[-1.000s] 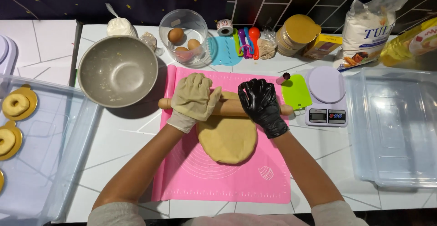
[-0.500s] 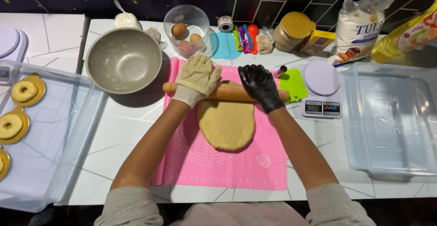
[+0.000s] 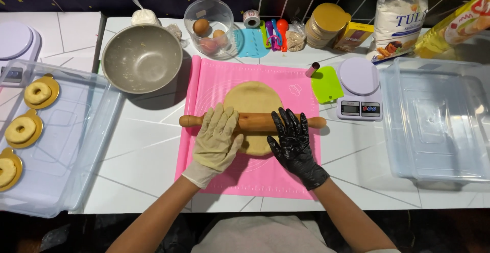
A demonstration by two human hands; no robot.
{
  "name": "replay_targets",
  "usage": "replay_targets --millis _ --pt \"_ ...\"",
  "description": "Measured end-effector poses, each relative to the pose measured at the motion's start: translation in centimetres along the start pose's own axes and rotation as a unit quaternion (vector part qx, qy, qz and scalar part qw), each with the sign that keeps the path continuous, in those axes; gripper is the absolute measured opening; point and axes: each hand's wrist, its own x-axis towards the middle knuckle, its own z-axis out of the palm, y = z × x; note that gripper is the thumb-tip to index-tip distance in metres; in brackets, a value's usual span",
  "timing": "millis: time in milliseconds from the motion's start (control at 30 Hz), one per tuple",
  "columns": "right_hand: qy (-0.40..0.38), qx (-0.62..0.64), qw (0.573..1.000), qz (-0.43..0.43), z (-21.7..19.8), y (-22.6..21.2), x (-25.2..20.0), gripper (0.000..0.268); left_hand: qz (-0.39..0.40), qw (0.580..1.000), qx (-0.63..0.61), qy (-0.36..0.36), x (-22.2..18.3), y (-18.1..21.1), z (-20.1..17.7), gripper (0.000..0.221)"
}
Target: Preparing dough by shaping it by hand and rolling it flat with a rolling pin on a silicone mat.
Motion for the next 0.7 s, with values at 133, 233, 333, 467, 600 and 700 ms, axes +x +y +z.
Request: replay_targets --millis 133,233,333,467,600,700 --pt "-0.007 -0.009 1.000 -0.014 2.8 3.1 2.0 0.063 0.026 0.999 0.026 0.000 2.2 -2.5 2.4 0.058" --pt "-0.039 -0.020 0.999 -0.016 5.8 6.6 4.0 0.053 0.021 0.998 0.051 -0.027 4.6 -4.5 4.6 0.060" --pt "-0.063 -0.039 0.997 -0.022 6.9 8.7 7.2 0.038 -0.011 0.995 0.051 -0.082 7.5 -6.8 7.1 0.057" --pt "-0.041 -0.043 0.998 -0.038 9.3 10.7 11.6 0.020 0.012 0.999 0.040 -0.002 12.2 -10.0 9.8 0.029" --pt "-0.018 -0.237 0.958 -0.159 12.9 14.0 12.1 0.027 0.002 0.995 0.100 0.028 13.3 -12.2 13.7 0.035" --pt "0.048 -0.072 0.993 -0.081 11.1 13.0 14.8 0.019 0.015 0.993 0.116 0.035 14.1 -12.9 14.4 0.031"
